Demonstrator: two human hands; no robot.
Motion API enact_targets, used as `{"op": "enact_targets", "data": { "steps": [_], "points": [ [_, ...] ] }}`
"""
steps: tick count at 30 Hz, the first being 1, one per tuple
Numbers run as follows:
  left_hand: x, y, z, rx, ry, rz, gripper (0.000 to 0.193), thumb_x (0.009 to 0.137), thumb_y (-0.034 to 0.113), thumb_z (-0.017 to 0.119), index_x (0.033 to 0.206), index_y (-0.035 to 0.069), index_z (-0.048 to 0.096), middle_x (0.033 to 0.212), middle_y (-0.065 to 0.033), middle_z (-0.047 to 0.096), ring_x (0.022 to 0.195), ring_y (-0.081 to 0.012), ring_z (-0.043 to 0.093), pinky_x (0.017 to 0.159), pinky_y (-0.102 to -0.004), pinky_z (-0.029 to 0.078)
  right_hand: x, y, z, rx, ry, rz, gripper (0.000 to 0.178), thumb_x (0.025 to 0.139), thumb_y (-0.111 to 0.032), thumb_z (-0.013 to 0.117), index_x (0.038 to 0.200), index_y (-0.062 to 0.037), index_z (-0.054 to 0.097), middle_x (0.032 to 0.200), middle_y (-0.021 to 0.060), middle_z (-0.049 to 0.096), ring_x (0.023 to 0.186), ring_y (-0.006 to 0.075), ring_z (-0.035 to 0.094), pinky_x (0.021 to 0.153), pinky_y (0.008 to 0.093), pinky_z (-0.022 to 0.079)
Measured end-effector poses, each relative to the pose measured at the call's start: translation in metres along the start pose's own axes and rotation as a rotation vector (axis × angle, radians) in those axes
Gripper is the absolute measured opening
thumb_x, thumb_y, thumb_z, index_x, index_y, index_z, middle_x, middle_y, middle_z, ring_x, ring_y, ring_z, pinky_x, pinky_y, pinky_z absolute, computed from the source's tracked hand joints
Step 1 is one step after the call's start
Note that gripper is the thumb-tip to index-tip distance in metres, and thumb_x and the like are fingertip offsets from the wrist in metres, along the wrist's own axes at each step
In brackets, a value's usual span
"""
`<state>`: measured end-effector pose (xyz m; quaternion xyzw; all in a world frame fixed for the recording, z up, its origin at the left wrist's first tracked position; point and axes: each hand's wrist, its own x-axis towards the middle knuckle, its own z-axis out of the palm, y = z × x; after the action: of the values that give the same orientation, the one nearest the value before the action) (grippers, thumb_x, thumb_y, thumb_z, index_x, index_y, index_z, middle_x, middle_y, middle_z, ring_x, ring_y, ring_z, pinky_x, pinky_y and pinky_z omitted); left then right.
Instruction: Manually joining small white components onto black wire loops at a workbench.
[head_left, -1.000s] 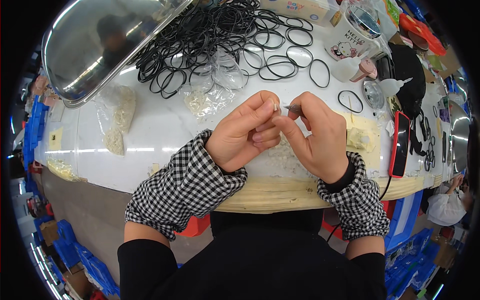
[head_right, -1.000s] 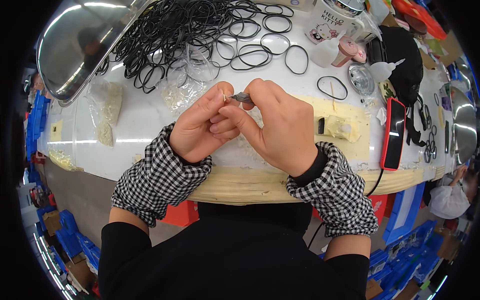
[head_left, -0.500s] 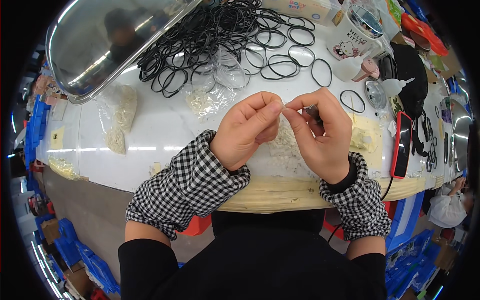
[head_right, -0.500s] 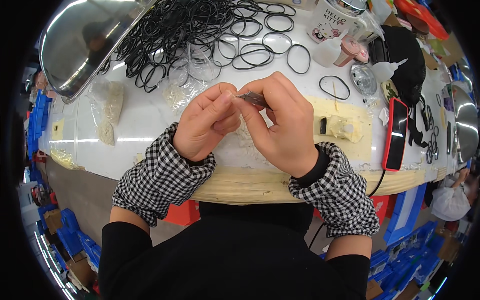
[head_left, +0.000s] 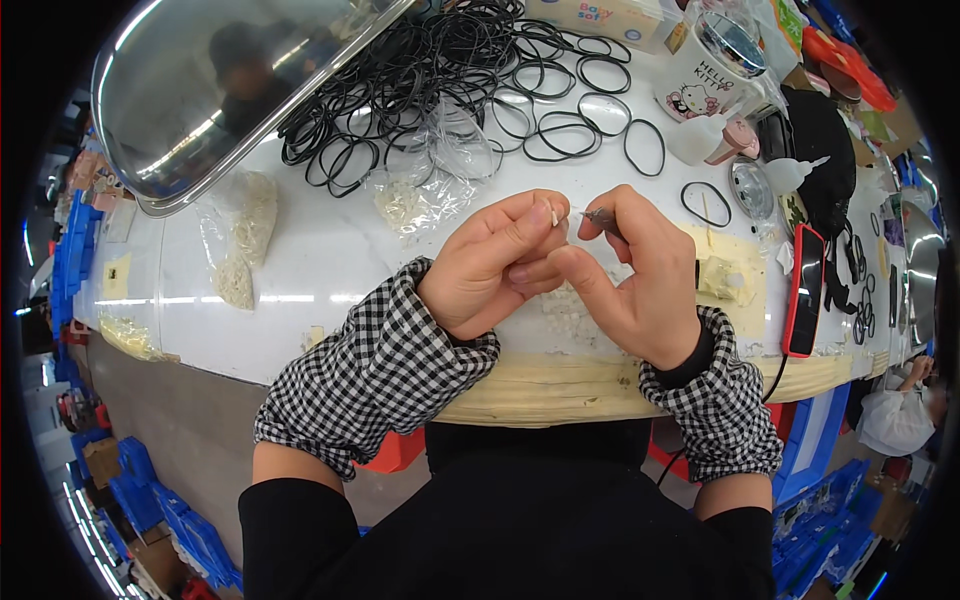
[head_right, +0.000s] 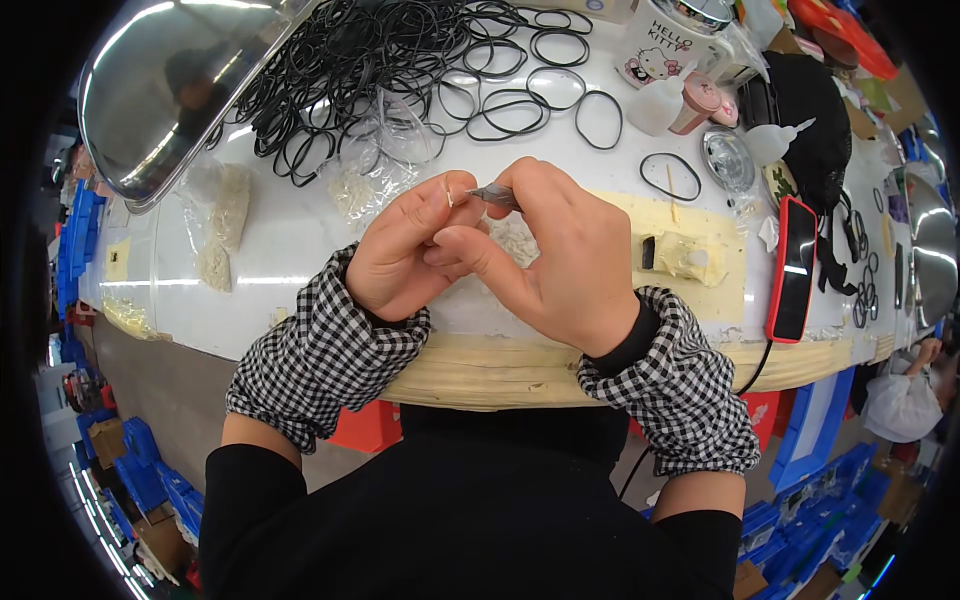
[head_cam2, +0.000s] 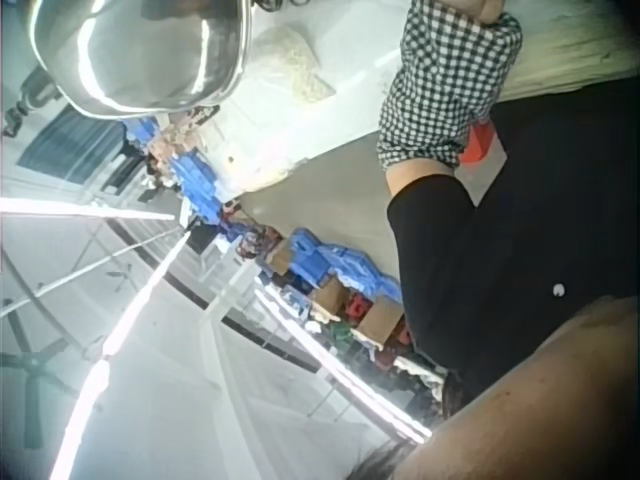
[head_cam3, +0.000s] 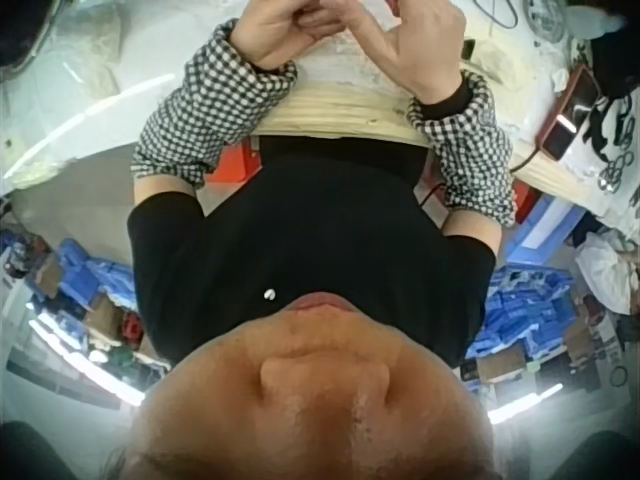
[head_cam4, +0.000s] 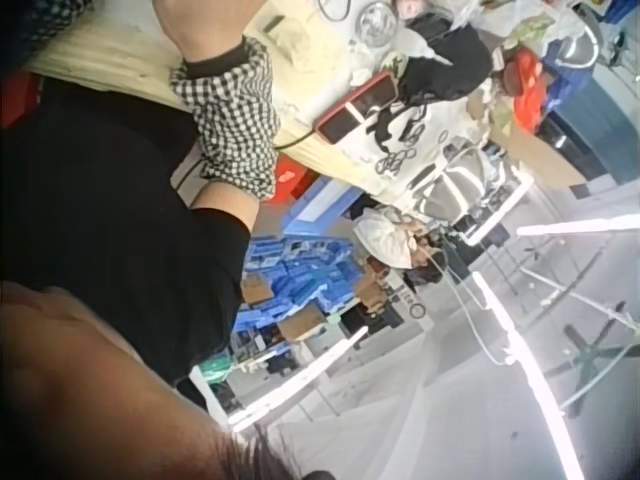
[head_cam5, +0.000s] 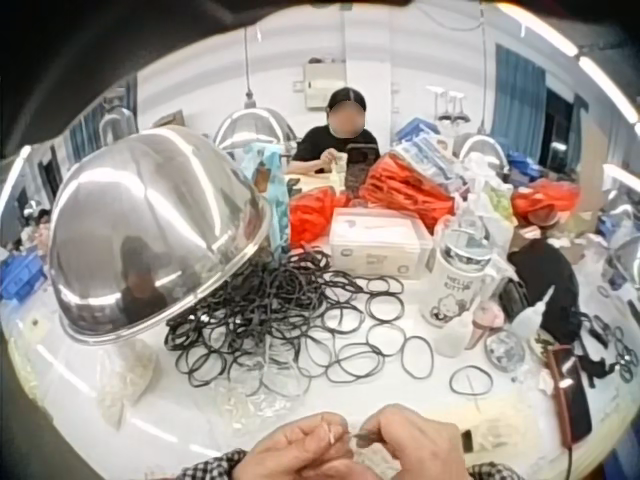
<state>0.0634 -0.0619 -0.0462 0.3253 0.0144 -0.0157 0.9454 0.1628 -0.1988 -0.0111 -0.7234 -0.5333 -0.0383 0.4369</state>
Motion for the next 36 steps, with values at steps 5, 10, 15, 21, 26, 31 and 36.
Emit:
{"op": "enact_targets", "data": {
  "steps": [5,10,15,21,26,31,36],
  "points": [
    [0.0014,-0.0021,-0.0016,-0.043,-0.059,0.003,0.023,0.099,0.028,0.043,0.102,0.006,0.050,0.073,0.0064,0.042,0.061,-0.0033,0.032,0.060,-0.0189,0.032,-0.0045,0.0019,0.0048,-0.051,-0.060,0.072,0.034,0.082,-0.032,0.069,0.071,-0.0053,0.050,0.060,0.0060,0.054,0.049,0.0214,0.052,0.043,0.0304,0.039],
    [0.0023,-0.0016,-0.0041,0.009,-0.090,-0.014,0.024,0.097,0.032,0.049,0.105,0.010,0.047,0.071,0.0085,0.038,0.059,-0.0033,0.029,0.071,-0.0207,0.037,-0.0040,-0.0011,0.0030,-0.036,-0.102,0.113,0.032,0.084,-0.029,0.067,0.072,-0.0048,0.050,0.060,0.0076,0.055,0.049,0.0227,0.053,0.044,0.0311,0.040],
    [0.0027,-0.0003,-0.0047,0.026,-0.109,-0.019,0.023,0.096,0.031,0.050,0.103,0.009,0.047,0.070,0.0082,0.035,0.059,-0.0034,0.029,0.070,-0.0207,0.037,-0.0038,-0.0023,0.0033,-0.019,-0.123,0.131,0.031,0.084,-0.029,0.066,0.073,-0.0041,0.051,0.061,0.0083,0.056,0.050,0.0237,0.053,0.045,0.0319,0.041],
    [0.0021,0.0010,-0.0020,0.044,-0.111,-0.019,0.024,0.097,0.032,0.049,0.102,0.009,0.046,0.069,0.0077,0.034,0.058,-0.0036,0.029,0.068,-0.0203,0.036,-0.0033,-0.0034,0.0027,0.019,-0.139,0.148,0.032,0.085,-0.030,0.065,0.073,-0.0036,0.051,0.061,0.0097,0.055,0.050,0.0246,0.053,0.045,0.0324,0.040],
    [0.0028,-0.0025,-0.0055,-0.001,-0.151,0.010,0.024,0.098,0.029,0.046,0.101,0.005,0.050,0.072,0.0064,0.039,0.059,-0.0031,0.030,0.061,-0.0189,0.032,-0.0035,-0.0040,0.0034,0.047,-0.134,0.145,0.032,0.085,-0.029,0.065,0.072,-0.0032,0.051,0.060,0.0100,0.053,0.049,0.0251,0.052,0.045,0.0325,0.040],
    [0.0018,-0.0030,-0.0045,-0.038,-0.148,0.019,0.023,0.098,0.026,0.046,0.101,0.004,0.052,0.073,0.0061,0.040,0.059,-0.0028,0.030,0.059,-0.0183,0.031,-0.0044,-0.0034,0.0030,0.050,-0.144,0.132,0.032,0.086,-0.029,0.063,0.072,-0.0027,0.051,0.059,0.0099,0.052,0.049,0.0251,0.051,0.045,0.0326,0.039],
    [0.0015,-0.0015,-0.0034,-0.026,-0.137,0.011,0.023,0.098,0.027,0.046,0.100,0.004,0.051,0.073,0.0061,0.040,0.059,-0.0027,0.030,0.058,-0.0180,0.031,-0.0051,-0.0035,0.0030,0.067,-0.149,0.124,0.033,0.087,-0.030,0.062,0.071,-0.0028,0.053,0.057,0.0097,0.051,0.048,0.0243,0.050,0.044,0.0324,0.038]
  ]
}}
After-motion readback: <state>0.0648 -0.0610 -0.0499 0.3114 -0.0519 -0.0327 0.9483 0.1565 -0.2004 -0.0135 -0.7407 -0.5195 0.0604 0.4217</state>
